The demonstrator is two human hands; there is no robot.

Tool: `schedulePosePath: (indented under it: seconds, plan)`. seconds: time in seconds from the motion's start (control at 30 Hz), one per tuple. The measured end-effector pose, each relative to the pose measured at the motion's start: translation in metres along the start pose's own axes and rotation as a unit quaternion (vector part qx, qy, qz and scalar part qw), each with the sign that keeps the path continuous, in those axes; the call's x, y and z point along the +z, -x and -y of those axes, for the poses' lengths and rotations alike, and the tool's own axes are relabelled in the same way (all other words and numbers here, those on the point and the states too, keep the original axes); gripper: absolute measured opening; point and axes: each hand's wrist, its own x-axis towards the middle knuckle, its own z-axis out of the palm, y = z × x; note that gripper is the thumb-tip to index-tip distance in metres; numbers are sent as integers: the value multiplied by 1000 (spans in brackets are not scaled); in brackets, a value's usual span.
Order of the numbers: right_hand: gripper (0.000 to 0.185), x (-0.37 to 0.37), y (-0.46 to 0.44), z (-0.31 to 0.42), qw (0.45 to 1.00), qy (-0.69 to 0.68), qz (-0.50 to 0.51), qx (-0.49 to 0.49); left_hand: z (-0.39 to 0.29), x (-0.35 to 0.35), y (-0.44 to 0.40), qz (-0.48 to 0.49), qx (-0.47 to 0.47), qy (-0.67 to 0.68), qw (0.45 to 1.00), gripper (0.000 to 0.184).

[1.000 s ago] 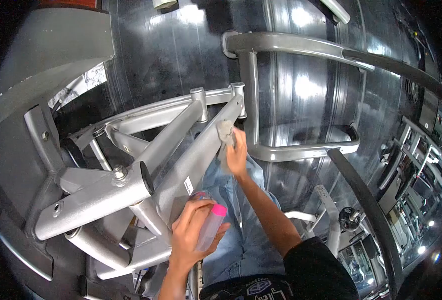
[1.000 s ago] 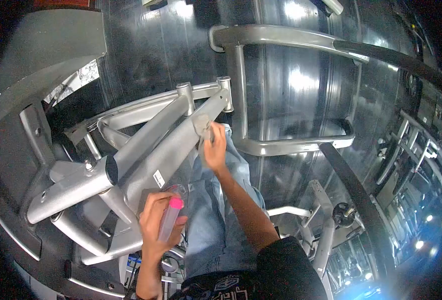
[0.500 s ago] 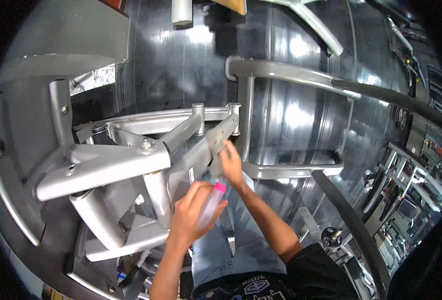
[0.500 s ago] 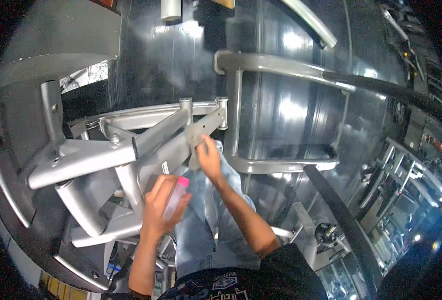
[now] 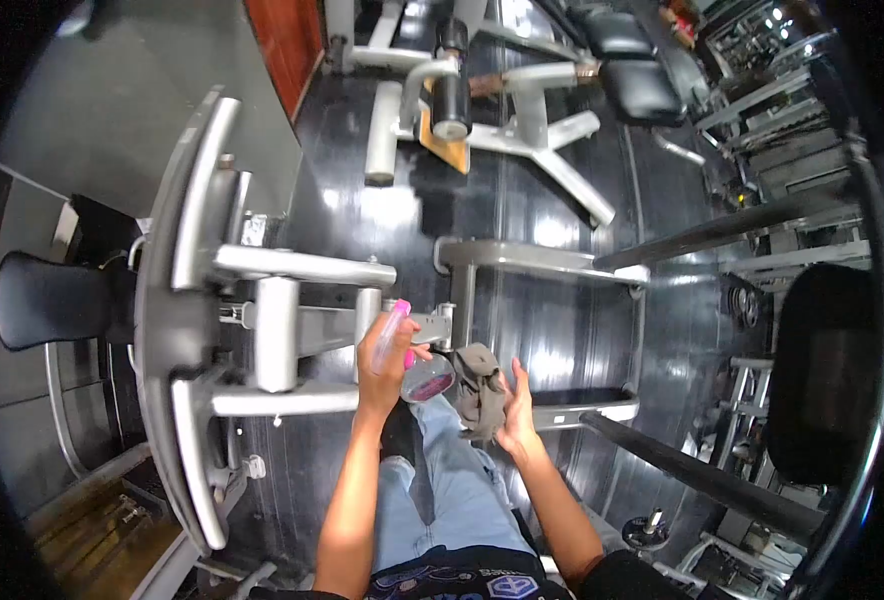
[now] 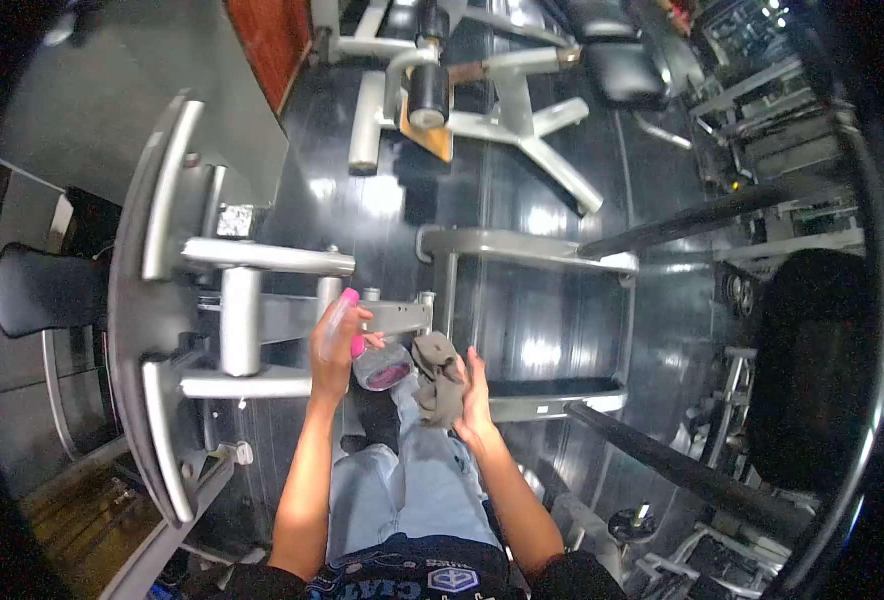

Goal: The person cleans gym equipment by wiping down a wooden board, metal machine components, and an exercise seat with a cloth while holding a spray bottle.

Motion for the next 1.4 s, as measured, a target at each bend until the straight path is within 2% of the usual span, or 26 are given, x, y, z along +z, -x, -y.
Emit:
schedulePosePath:
  seconds: [0.03,0.07,0.1,0.2,0.3,0.37,0.43,0.5,0.57,0.6,0.67,0.73,0.93,1.03,1.1,1.13,1.23,1.4]
  plan:
    - [67,7,19,1,1000,15,11,17,-15,-1,7,-2,19,4,1000,38]
    - [61,22,34,-8,998,27,-16,-54,-31,-5,15,8,27,29,999,37]
    - [60,21,48,-14,997,42,21,-64,-48,-8,23,18,37,51,998,37]
    - [59,35,88,-28,995,61,11,-80,-100,-26,65,23,66,32,997,31]
    - [49,45,121,-47,991,100,25,-84,-148,-46,119,-9,81,-3,997,28]
    - [42,66,143,-56,987,97,69,-108,-166,-69,152,-9,97,-61,993,40]
    - [38,78,153,-67,974,146,83,-153,-185,-88,188,-36,111,-68,991,40]
    - [36,91,160,-74,974,146,114,-129,-197,-109,221,-59,149,-54,986,39]
    - [36,113,167,-83,963,150,132,-180,-203,-134,248,-71,151,-41,985,37]
    - [35,120,168,-82,960,170,177,-138,-207,-144,262,-81,150,-35,985,37]
    - [35,140,170,-90,949,189,214,-135,-212,-165,286,-107,158,-32,981,37]
    - [38,164,176,-98,936,206,256,-128,-213,-185,304,-160,134,2,978,28]
    - [38,237,183,-118,909,244,329,-78,-213,-230,330,-243,156,-12,957,30]
    - [38,266,148,-135,885,244,394,-38,-216,-248,330,-285,165,8,944,31]
    - [39,296,136,-149,863,252,434,-65,-222,-262,326,-304,168,-3,938,33]
    - [36,312,134,-156,868,226,443,-12,-227,-271,325,-317,137,-7,938,33]
    - [34,352,112,-174,874,228,426,42,-236,-294,311,-341,172,-12,924,32]
    - [37,417,80,-205,853,231,464,61,-253,-322,293,-395,172,-64,900,25]
